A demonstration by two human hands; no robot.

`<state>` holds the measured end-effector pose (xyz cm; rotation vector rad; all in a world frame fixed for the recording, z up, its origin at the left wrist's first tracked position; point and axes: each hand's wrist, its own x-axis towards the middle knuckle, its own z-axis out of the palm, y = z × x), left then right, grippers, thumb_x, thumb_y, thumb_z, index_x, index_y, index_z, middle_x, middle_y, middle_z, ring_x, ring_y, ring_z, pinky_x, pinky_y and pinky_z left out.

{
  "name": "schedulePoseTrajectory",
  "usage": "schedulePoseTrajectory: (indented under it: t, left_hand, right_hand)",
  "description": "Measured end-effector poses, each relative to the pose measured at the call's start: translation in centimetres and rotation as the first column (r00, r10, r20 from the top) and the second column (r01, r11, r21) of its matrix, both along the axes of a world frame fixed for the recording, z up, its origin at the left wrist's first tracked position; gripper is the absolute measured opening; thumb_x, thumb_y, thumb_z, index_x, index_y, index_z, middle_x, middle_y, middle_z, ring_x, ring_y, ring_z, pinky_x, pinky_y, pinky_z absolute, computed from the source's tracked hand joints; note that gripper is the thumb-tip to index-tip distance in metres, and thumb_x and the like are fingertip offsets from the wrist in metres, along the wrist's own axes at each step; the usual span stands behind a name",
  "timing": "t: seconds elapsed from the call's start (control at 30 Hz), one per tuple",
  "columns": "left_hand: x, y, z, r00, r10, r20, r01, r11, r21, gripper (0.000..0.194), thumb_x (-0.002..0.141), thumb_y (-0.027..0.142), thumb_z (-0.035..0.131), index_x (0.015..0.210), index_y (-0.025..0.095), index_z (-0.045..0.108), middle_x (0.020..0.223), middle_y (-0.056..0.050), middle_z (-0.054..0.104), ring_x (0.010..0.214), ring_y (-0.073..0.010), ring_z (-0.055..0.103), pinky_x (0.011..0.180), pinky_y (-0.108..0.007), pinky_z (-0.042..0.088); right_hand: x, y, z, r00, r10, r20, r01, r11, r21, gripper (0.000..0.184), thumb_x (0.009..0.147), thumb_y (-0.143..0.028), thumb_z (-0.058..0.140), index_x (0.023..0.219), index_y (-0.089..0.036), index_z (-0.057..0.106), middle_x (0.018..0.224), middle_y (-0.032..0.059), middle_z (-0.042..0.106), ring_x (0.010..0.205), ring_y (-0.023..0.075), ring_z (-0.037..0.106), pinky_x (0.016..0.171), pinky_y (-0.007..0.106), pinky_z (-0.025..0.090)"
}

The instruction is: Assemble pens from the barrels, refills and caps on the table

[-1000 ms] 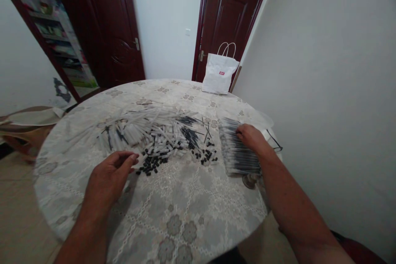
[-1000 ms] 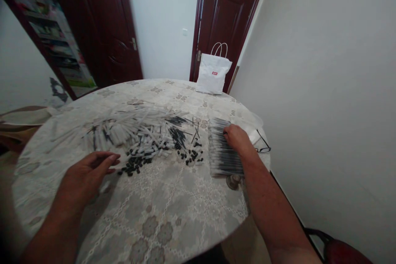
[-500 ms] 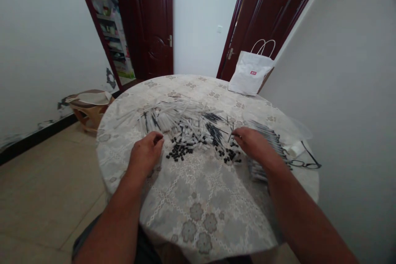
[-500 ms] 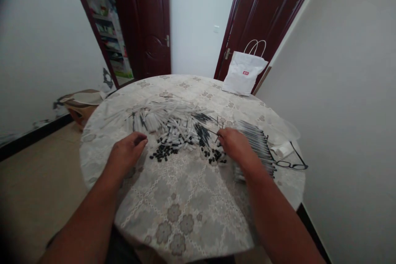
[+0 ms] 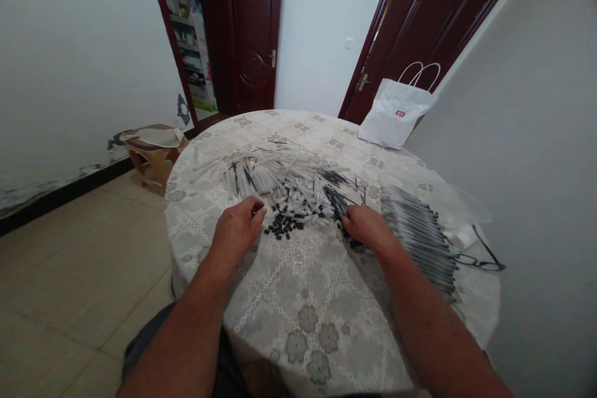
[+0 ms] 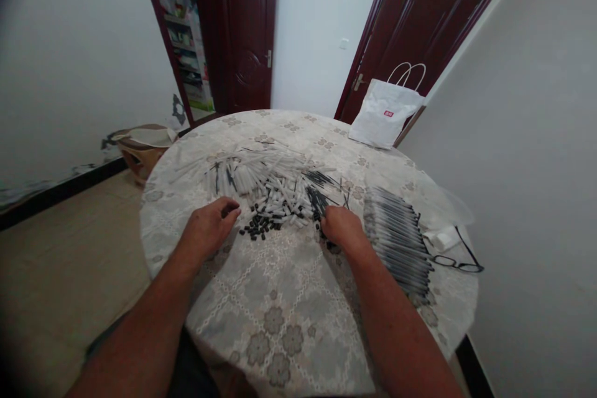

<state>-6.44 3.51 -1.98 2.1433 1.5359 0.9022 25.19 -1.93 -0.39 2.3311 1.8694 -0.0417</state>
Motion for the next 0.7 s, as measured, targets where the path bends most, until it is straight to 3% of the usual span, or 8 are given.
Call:
schedulePoseTrajectory:
  t: [0.17,0.33,0.47,0.57,0.7]
  left_hand:
    - [0.5,-0.4,0.3,1.0,0.0,0.008,0.0,1.0,-0.004,0.026,0.094,0.036,0.052,0.101,0.023,0.072,0.095,-0.01,0.077,0.087,-0.0266,0.07,0.081,-0.038,0.049]
    - [0.8,-0.5,0.1,0.995,-0.003,0.1,0.003,1.0,0.003,0.02,0.09,0.035,0.058,0.096,0.024,0.074,0.087,-0.009,0.075,0.081,-0.0267,0.069,0.078,-0.036,0.047]
    - [0.7,-0.6,-0.1,0.98,-0.009,0.199,0.006,1.0,0.018,0.014,0.086,0.035,0.064,0.089,0.026,0.075,0.079,-0.007,0.073,0.074,-0.0258,0.066,0.075,-0.034,0.045]
    - [0.7,-0.7,-0.1,0.985,-0.012,0.17,0.008,1.0,0.021,0.014,0.089,0.034,0.062,0.09,0.026,0.074,0.08,-0.007,0.074,0.075,-0.0258,0.067,0.074,-0.034,0.045]
    - [0.7,-0.8,-0.1,0.994,-0.016,0.111,0.014,1.0,0.024,0.018,0.093,0.033,0.058,0.093,0.025,0.074,0.084,-0.008,0.074,0.078,-0.0258,0.068,0.074,-0.034,0.044]
  right_hand:
    - [0.2,0.0,0.4,0.994,0.052,-0.094,-0.037,0.989,0.146,0.024,0.097,-0.028,0.048,0.099,-0.016,0.068,0.098,0.0158,0.076,0.093,0.0249,0.07,0.075,0.029,0.042]
    - [-2.1,1.2,1.4,0.949,0.219,-0.226,-0.137,0.934,0.329,0.026,0.098,-0.023,0.045,0.119,-0.017,0.06,0.099,0.01,0.075,0.09,0.0214,0.068,0.078,0.026,0.042]
    - [-4.5,3.0,1.8,0.946,0.278,-0.167,-0.214,0.921,0.325,0.04,0.099,-0.02,0.042,0.138,-0.018,0.051,0.099,0.0094,0.075,0.088,0.0233,0.069,0.077,0.029,0.043]
    - [-6.0,4.4,1.6,0.954,0.297,-0.039,-0.278,0.926,0.255,0.034,0.099,-0.019,0.041,0.126,-0.021,0.061,0.108,0.0111,0.074,0.096,0.0236,0.069,0.079,0.029,0.044]
    - [-7.5,5.6,1.0,0.968,0.244,0.062,-0.251,0.951,0.179,0.028,0.102,-0.025,0.041,0.111,-0.019,0.066,0.112,0.0137,0.072,0.103,0.0243,0.069,0.083,0.03,0.046]
